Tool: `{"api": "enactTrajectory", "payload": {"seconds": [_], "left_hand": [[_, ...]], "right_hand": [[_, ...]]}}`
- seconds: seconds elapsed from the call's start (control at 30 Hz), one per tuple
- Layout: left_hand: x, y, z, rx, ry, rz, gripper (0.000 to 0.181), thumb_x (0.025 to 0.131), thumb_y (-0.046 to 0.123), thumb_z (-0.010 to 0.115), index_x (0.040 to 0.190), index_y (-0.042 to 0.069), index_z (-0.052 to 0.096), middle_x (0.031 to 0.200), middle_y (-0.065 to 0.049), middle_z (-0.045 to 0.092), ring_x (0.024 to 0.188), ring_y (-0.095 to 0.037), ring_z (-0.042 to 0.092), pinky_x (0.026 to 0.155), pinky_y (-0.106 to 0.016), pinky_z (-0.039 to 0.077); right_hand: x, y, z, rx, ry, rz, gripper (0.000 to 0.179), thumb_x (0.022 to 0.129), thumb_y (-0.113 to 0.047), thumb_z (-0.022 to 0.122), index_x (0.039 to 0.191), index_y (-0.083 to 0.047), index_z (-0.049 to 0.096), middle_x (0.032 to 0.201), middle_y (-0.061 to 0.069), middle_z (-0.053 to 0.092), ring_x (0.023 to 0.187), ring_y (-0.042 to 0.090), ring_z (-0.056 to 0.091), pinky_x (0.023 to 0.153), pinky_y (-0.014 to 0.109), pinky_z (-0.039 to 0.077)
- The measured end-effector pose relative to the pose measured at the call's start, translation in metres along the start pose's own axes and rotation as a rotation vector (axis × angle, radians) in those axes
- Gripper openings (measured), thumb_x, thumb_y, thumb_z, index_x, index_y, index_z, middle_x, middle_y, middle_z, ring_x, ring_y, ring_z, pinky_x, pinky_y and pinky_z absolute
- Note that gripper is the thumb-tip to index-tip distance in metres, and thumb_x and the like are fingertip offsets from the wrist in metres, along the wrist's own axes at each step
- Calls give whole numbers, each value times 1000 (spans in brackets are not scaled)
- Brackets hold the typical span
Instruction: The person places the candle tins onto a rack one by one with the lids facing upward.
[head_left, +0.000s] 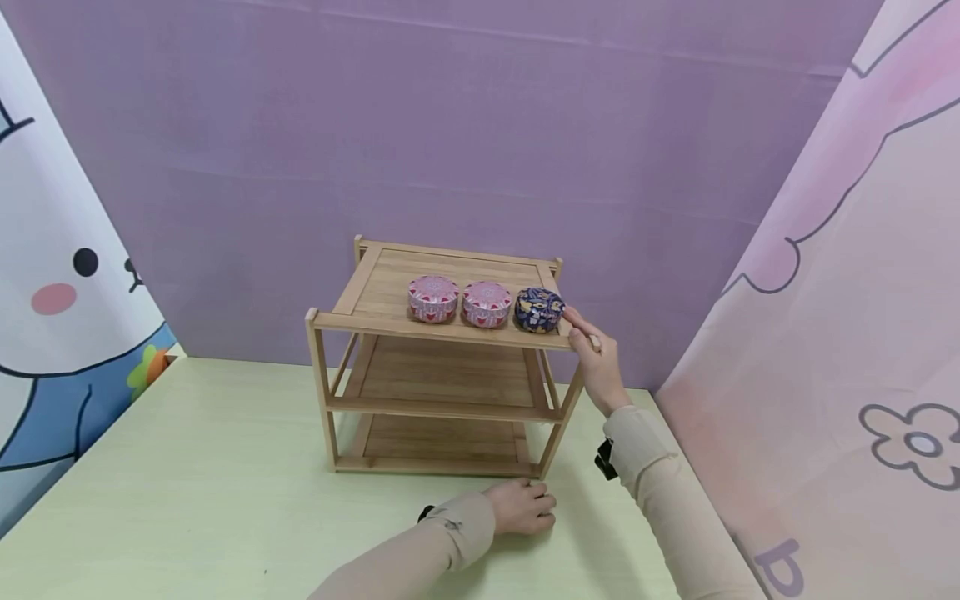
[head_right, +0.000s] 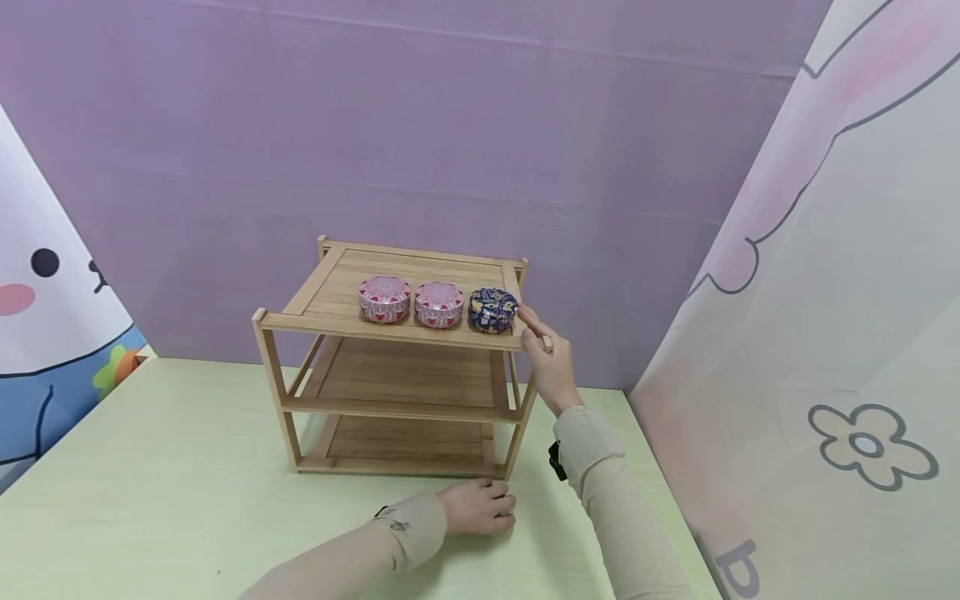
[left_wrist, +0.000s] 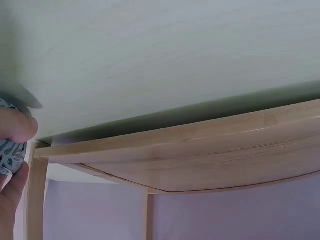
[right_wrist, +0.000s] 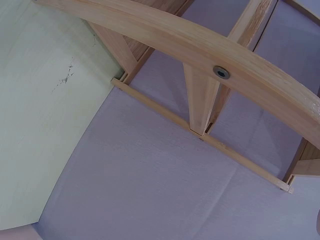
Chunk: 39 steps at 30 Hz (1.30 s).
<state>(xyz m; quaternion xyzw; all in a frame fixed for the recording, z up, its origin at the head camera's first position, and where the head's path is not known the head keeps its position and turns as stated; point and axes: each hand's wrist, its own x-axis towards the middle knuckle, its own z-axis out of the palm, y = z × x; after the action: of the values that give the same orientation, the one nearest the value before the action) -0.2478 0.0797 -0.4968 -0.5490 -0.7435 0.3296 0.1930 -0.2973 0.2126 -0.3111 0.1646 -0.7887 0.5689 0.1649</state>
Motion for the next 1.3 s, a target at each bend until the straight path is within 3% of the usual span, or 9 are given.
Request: {"api": "enactTrajectory", "payload": {"seconds": [0.17, 0.3, 0.4, 0.6, 0.77, 0.97, 1.07, 1.3], "left_hand": [[-4, -1, 2, -52, 8, -46, 25, 95, 35, 42, 120, 36, 41, 120, 13, 41, 110, -5, 44, 86, -16, 46], [-14, -1, 2, -137, 49, -121, 39, 89, 33, 54, 125, 33, 40, 126, 8, 43, 116, -8, 44, 87, -16, 47], [-23, -2, -2, -256, 52, -177, 57, 80, 26, 68, 129, 27, 39, 132, 3, 42, 120, -12, 43, 86, -18, 48], [-34, -8, -3, -563, 94, -334, 73, 70, 6, 75, 131, 20, 39, 133, -2, 41, 119, -17, 45, 81, -19, 52], [-41, -10, -2, -879, 188, -523, 78, 64, -10, 70, 132, 15, 40, 129, -7, 43, 115, -23, 49, 82, -26, 53], [-49, -13, -9, -1227, 244, -706, 81, 64, -14, 65, 133, 18, 40, 129, -6, 45, 114, -25, 50, 90, -34, 50], [-53, -16, -15, -1330, 287, -771, 79, 64, -15, 64, 132, 19, 41, 127, -4, 46, 111, -25, 52, 88, -34, 51], [-59, -26, -28, -1443, 341, -864, 80, 64, -10, 67, 132, 22, 41, 126, 0, 47, 107, -24, 54, 83, -28, 52]], "right_hand": [[0, 0, 0, -8, -2, 2, 40, 94, -15, 41, 132, -2, 45, 141, 11, 40, 134, 20, 31, 112, 37, 24], [-1, 0, 0, -14, -5, 2, 40, 94, -16, 41, 132, -3, 46, 141, 10, 40, 134, 19, 31, 112, 36, 24], [-1, -1, 0, -12, -2, -1, 40, 94, -16, 41, 131, -4, 46, 140, 10, 41, 134, 19, 31, 112, 36, 24], [0, -1, -1, -8, 5, -10, 40, 94, -17, 42, 131, -2, 47, 140, 11, 41, 134, 20, 32, 112, 36, 25], [-1, -1, 0, -2, 10, -9, 40, 94, -19, 43, 130, -3, 48, 139, 11, 42, 133, 20, 33, 112, 35, 26], [-1, 1, 1, 2, 11, -11, 40, 93, -18, 43, 130, -2, 48, 139, 11, 42, 133, 20, 33, 111, 35, 26], [0, 1, 1, 4, 9, -11, 40, 94, -16, 42, 130, -2, 47, 139, 11, 42, 133, 21, 33, 111, 36, 26], [0, 0, 0, 8, 3, -2, 39, 94, -14, 42, 131, -3, 47, 140, 10, 41, 134, 20, 32, 111, 37, 26]]}}
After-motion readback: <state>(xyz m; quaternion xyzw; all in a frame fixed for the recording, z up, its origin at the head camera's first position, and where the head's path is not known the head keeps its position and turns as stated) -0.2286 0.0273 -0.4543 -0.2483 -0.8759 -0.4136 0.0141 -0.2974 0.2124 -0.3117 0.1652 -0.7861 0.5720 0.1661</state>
